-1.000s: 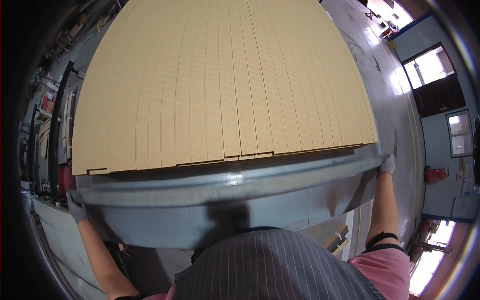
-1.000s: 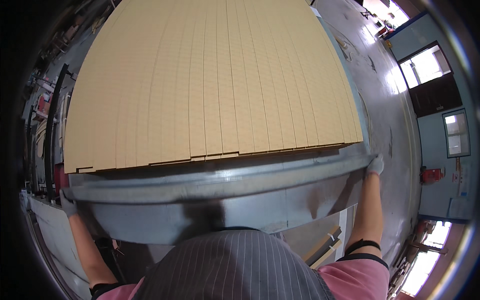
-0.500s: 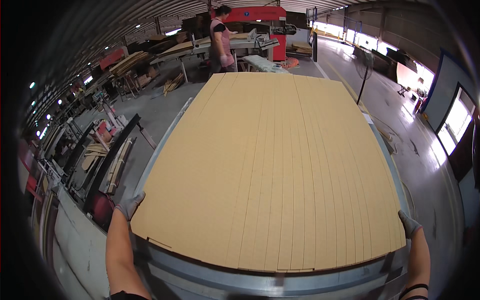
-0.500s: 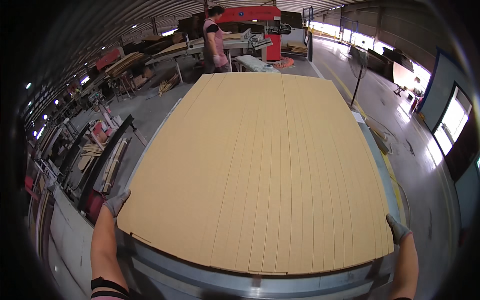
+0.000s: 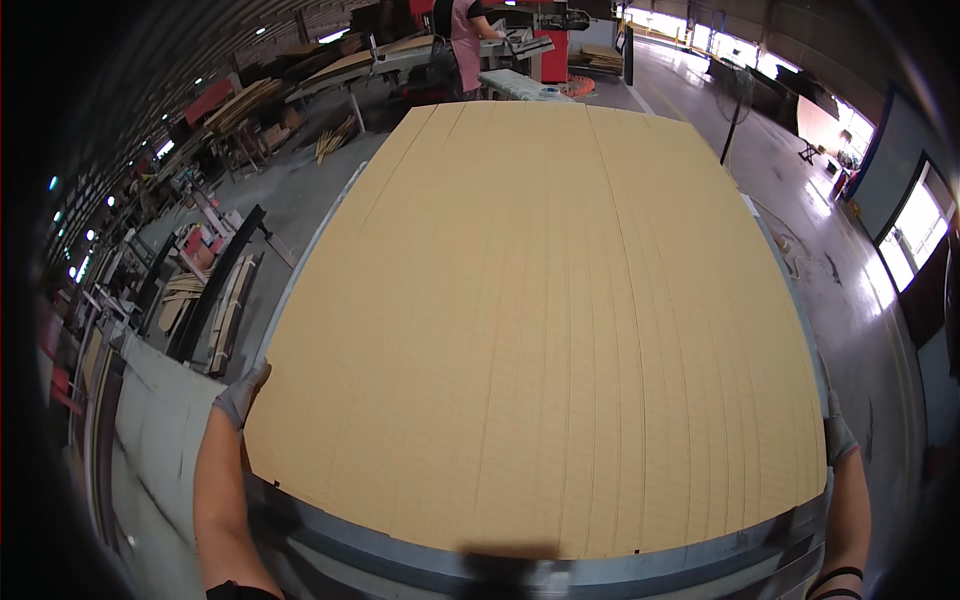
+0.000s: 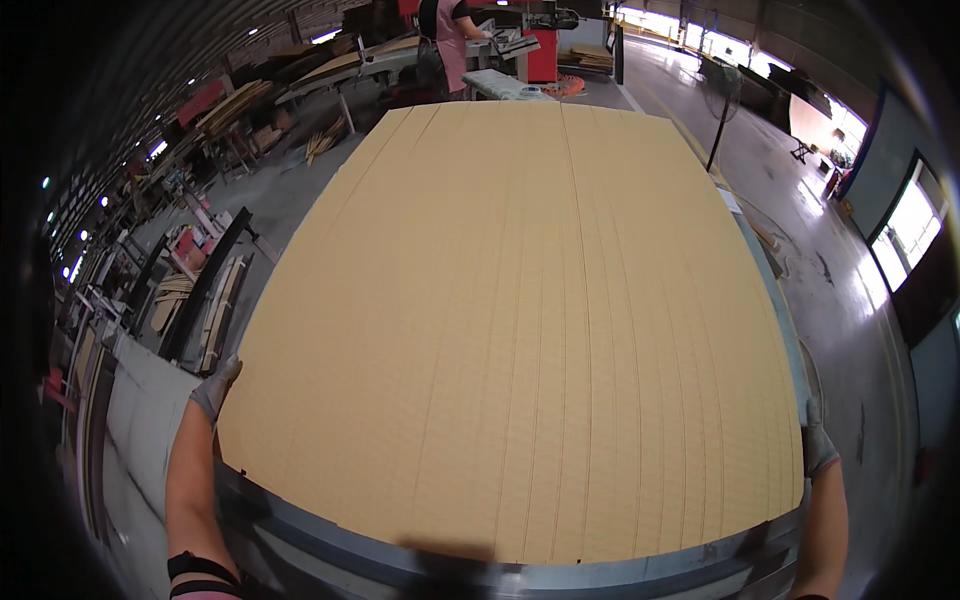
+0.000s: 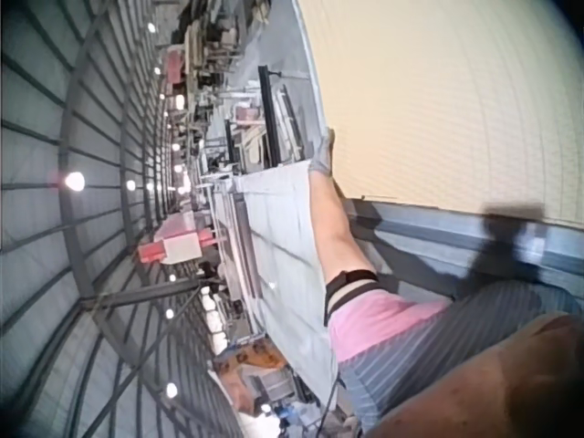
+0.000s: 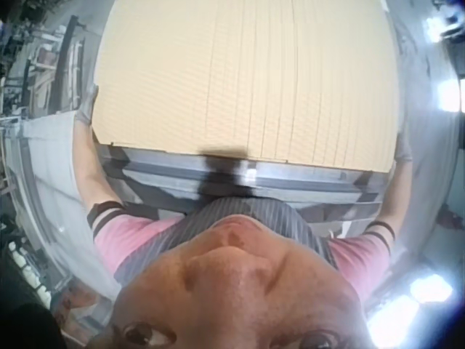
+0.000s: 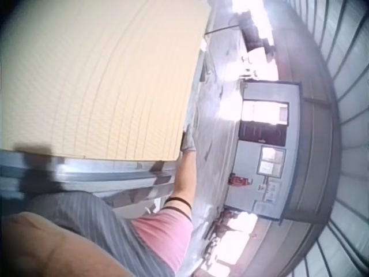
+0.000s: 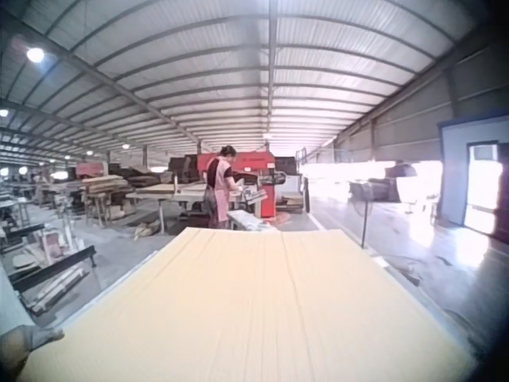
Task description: Organizing and taping stacks of cardboard and edge protectors in a factory.
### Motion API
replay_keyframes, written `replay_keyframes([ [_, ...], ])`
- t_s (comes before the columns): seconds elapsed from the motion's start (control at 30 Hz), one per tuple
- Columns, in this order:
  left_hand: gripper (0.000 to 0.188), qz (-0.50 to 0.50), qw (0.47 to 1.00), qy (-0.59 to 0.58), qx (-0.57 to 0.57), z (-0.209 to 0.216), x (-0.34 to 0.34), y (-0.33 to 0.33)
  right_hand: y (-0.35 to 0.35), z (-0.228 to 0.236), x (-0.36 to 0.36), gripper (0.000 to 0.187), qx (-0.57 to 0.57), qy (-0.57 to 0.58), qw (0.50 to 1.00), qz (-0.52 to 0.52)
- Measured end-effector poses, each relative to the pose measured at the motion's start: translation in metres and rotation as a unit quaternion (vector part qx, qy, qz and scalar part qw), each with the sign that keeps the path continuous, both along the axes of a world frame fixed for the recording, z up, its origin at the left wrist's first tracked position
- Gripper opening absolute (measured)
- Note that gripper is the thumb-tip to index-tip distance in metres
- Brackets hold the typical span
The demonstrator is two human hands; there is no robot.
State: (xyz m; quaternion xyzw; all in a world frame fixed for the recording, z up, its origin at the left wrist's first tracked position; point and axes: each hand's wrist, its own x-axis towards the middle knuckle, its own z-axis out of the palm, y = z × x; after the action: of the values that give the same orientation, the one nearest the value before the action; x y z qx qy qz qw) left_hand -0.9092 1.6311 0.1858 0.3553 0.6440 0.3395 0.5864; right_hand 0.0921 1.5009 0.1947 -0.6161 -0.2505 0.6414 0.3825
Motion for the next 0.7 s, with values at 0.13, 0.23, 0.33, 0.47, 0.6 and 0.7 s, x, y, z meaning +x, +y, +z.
replay_keyframes([
  [0.13, 0.07, 0.029, 0.998, 0.058, 0.028, 0.009, 0.024, 0.019, 0.006, -0.017, -0.011, 0.068, 0.063, -0.079, 0.995, -0.009],
  [0.23, 0.064, 0.015, 0.998, 0.054, -0.009, 0.013, 0.038, 0.001, -0.004, 0.01, -0.06, 0.061, 0.036, -0.067, 0.996, -0.056],
  [0.33, 0.063, 0.01, 0.997, 0.068, -0.024, 0.004, 0.035, -0.022, -0.024, -0.001, -0.074, 0.059, 0.028, -0.022, 0.998, -0.043],
  [0.47, 0.06, 0.04, 0.99, 0.132, -0.042, 0.015, 0.038, -0.075, -0.084, -0.01, -0.091, 0.06, -0.011, -0.002, 0.998, -0.068],
  [0.6, 0.057, 0.009, 1.0, -0.024, -0.006, -0.003, 0.004, -0.126, -0.125, -0.013, -0.098, 0.063, 0.017, -0.051, 0.996, -0.065],
  [0.7, 0.058, 0.042, 0.998, 0.051, 0.017, -0.037, -0.061, -0.124, -0.139, -0.029, -0.071, 0.066, 0.034, -0.006, 0.999, -0.028],
])
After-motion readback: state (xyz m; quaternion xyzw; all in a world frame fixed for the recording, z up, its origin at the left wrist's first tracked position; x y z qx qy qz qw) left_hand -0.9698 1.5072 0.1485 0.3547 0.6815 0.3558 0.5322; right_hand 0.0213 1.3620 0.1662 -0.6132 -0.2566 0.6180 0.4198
